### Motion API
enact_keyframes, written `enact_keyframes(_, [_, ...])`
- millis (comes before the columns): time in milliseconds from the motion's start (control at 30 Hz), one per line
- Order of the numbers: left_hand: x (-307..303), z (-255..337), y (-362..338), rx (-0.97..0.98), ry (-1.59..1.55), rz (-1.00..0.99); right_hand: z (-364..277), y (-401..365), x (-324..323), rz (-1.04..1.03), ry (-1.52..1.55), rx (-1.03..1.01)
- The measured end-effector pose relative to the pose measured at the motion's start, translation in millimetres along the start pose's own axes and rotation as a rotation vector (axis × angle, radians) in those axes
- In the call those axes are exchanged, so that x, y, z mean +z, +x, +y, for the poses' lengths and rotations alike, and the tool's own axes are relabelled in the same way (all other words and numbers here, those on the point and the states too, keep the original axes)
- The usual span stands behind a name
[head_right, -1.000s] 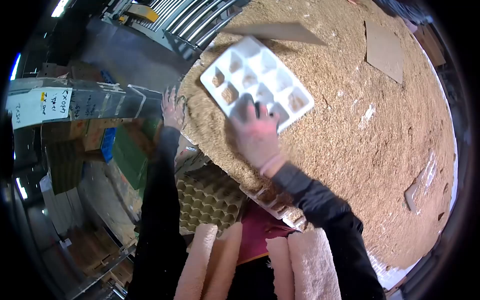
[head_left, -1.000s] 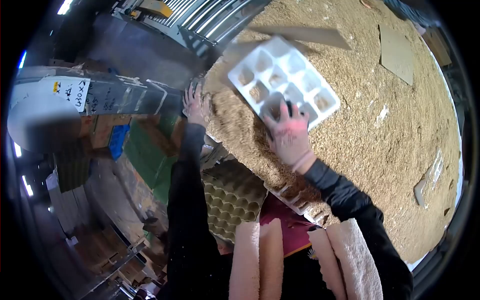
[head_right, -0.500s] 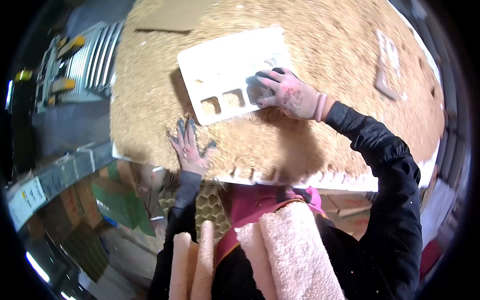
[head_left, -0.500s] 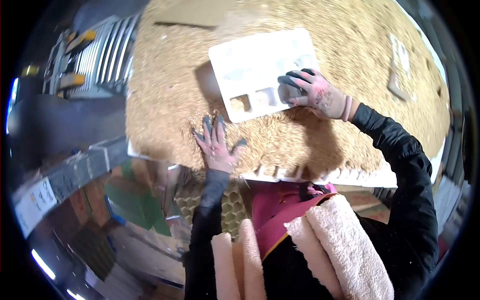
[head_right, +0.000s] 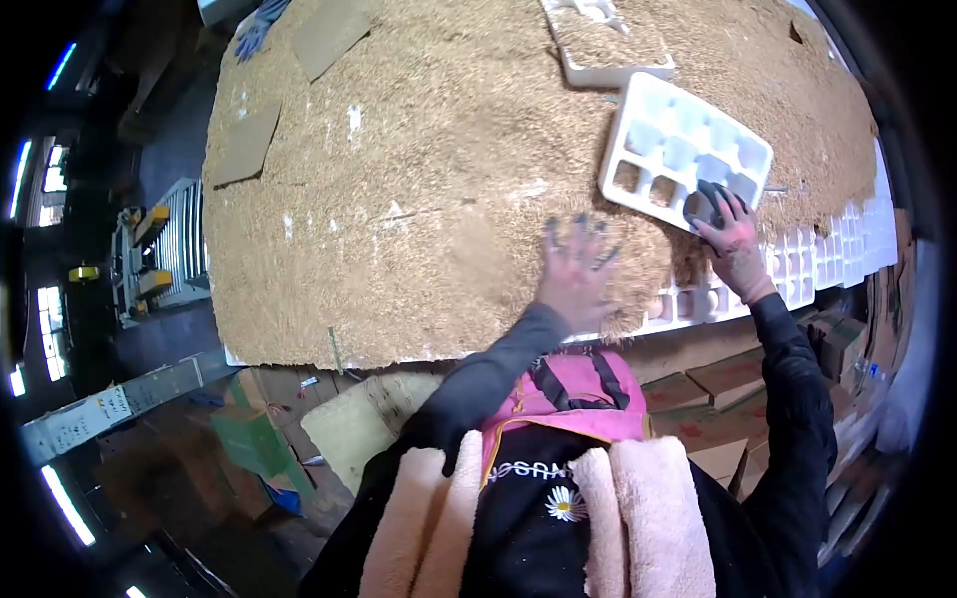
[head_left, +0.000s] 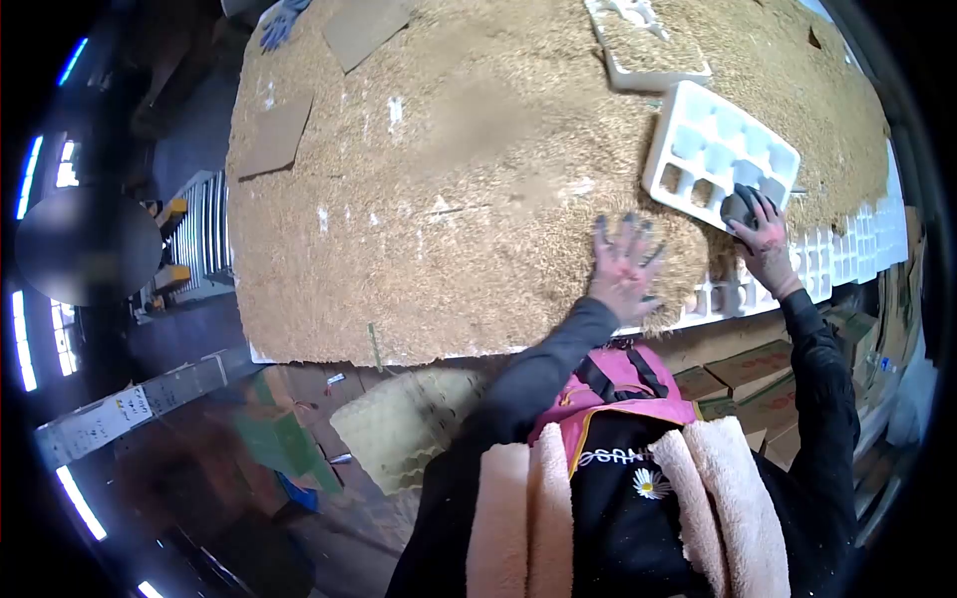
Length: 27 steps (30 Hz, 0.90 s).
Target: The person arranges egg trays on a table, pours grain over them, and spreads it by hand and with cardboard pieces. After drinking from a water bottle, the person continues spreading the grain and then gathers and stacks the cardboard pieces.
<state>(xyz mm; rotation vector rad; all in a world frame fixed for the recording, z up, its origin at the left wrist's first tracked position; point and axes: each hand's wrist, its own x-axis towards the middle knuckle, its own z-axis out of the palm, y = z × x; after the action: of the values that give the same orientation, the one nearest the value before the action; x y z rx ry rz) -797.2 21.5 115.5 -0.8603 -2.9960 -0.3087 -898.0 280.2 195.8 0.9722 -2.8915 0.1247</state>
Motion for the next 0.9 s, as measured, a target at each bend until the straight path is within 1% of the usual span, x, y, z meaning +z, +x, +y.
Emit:
enact_keyframes(33, [5,13,24,0.068,0.007,0.036,15,-18,1,0.008,0.002,0.102])
enact_keyframes(67, [5,15,46,0.129,0.019,0.083,19,-23,-8,0.034,-0.003,0.155])
enact_keyframes(100, [3,12,56,0.138,-0.003,0.063,23,-24,-16,0.057,-0.004,0.194])
enact_keyframes(167, [0,-2,62,0.137,-0.054,0.020,31,-19,-17,0.130,0.036,0.207])
enact_keyframes(200, [7,-27,65,0.042,0.047,0.137,27,-9,-16,0.166,0.017,0.164])
enact_keyframes(233, [-4,-59,66,-0.167,0.186,0.203,12,11,-22,0.213,-0.037,0.036])
enact_keyframes(267, [-15,-93,68,-0.380,0.319,0.269,-2,31,-15,0.227,-0.064,-0.032])
enact_keyframes(300, [-6,-130,74,-0.773,-0.254,0.495,-16,47,2,0.243,-0.070,-0.055])
enact_keyframes(333, [-1,-167,78,-0.822,-0.199,0.513,-23,67,34,0.364,-0.082,-0.133])
enact_keyframes(400, [6,-244,79,-0.913,-0.096,0.538,-48,111,60,0.318,-0.105,-0.173])
enact_keyframes(433, [6,-282,84,-0.956,-0.047,0.552,-50,137,73,0.319,-0.113,-0.170])
enact_keyframes(500, [-4,-326,101,-1.064,0.042,0.578,-31,185,68,0.361,-0.128,-0.068])
enact_keyframes(533, [-2,-336,107,-1.053,0.065,0.622,-20,203,65,0.375,-0.174,-0.109])
enact_keyframes(633, [19,-384,114,-1.038,0.235,0.415,15,255,83,0.388,-0.236,-0.171])
enact_keyframes(667, [9,-383,122,-1.088,0.188,0.410,19,281,78,0.403,-0.250,-0.150])
enact_keyframes(700, [-15,-371,136,-1.140,0.135,0.397,21,309,73,0.407,-0.265,-0.128])
enact_keyframes(733, [-25,-364,147,-1.187,0.080,0.386,25,335,75,0.379,-0.261,-0.102])
enact_keyframes(833, [-17,-373,150,-1.178,0.079,0.309,23,415,72,0.326,-0.296,-0.040])
enact_keyframes(900, [-22,-361,138,-1.058,0.023,0.271,17,432,70,0.204,-0.127,-0.335])
